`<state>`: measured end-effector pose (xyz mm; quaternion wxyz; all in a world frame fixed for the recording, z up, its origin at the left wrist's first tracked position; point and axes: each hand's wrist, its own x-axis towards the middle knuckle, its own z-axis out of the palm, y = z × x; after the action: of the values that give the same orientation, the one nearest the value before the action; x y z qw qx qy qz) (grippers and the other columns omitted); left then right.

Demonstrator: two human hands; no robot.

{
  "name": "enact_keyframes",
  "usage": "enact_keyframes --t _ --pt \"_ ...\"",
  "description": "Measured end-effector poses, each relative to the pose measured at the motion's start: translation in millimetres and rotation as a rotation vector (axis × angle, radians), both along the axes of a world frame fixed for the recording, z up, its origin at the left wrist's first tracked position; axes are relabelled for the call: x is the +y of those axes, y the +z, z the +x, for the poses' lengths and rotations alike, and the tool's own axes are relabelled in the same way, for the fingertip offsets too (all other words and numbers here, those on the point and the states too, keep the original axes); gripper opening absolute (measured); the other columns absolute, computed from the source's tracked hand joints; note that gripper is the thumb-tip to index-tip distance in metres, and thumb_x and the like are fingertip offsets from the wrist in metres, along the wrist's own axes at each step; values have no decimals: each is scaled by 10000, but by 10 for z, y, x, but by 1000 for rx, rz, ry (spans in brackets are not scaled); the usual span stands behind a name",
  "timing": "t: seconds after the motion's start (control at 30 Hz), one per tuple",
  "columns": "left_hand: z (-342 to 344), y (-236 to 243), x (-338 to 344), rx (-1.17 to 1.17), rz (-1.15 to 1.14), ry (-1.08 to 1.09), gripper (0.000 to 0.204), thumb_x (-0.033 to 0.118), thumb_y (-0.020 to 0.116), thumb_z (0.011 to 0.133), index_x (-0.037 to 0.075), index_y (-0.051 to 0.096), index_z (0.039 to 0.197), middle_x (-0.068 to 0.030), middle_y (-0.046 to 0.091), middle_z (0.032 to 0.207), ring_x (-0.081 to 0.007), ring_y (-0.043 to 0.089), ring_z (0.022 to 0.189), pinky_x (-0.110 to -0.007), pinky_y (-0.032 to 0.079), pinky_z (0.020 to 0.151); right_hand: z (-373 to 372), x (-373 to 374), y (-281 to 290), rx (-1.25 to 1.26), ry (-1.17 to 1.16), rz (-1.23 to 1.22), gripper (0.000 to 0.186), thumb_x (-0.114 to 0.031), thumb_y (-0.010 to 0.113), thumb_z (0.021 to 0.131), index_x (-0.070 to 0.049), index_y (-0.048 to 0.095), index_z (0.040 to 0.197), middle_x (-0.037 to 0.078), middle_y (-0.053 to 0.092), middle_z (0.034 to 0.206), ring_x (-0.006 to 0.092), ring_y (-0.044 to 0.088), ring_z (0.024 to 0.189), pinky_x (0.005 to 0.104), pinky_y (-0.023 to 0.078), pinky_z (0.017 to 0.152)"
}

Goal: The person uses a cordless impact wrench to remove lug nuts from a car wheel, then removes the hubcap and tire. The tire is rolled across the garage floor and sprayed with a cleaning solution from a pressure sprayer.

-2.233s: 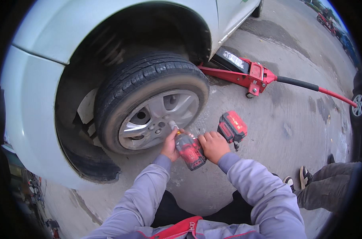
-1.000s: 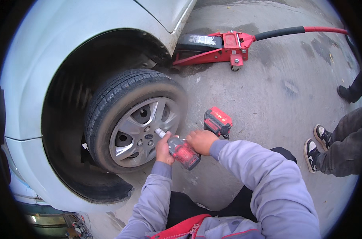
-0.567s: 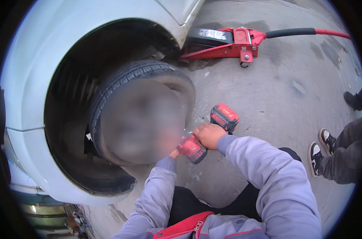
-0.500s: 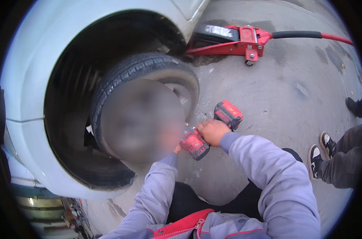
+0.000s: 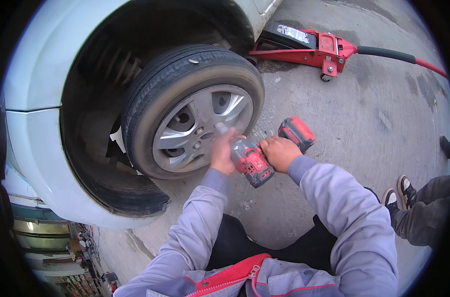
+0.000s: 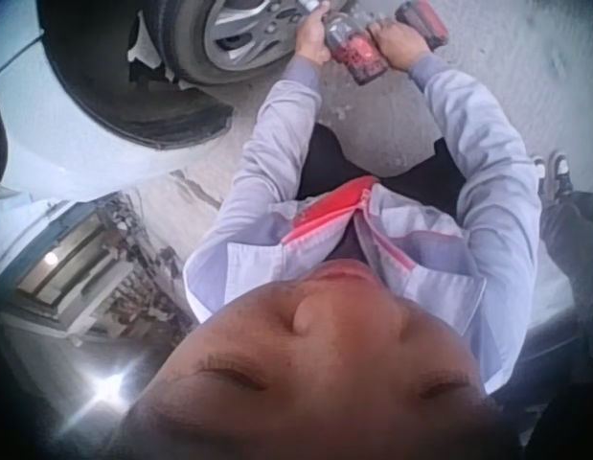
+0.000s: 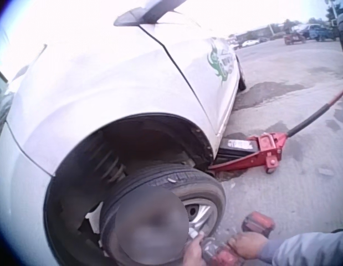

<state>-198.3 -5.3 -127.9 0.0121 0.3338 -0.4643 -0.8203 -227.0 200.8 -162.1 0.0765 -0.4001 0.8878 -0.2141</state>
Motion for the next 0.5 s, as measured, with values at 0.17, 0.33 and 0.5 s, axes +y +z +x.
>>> enact_keyframes --t 0.17,0.33,0.5 --pt "1 26 -17 24 7 -3 258 268 733 1024 31 631 1041 -157 743 889 -234 726 757 -375 607 712 3 21 82 24 5 -78 272 -120 645 911 -51 628 1174 140 712 1095 332 702 1080 442 576 932" --pt "-25 -2 -94 10 45 -55 267 271 715 1019 29 630 1091 -170 734 957 -255 725 824 -400 605 756 -17 14 135 -21 16 -29 232 -121 644 914 -46 625 1133 150 708 1072 341 704 1083 447 576 925" --pt "-23 8 -84 -14 -2 -64 252 240 728 1002 30 631 1102 -166 721 969 -261 725 850 -408 610 751 42 3 124 -77 23 -59 169 -112 629 928 -43 622 1082 166 715 1078 352 716 1056 453 579 910"
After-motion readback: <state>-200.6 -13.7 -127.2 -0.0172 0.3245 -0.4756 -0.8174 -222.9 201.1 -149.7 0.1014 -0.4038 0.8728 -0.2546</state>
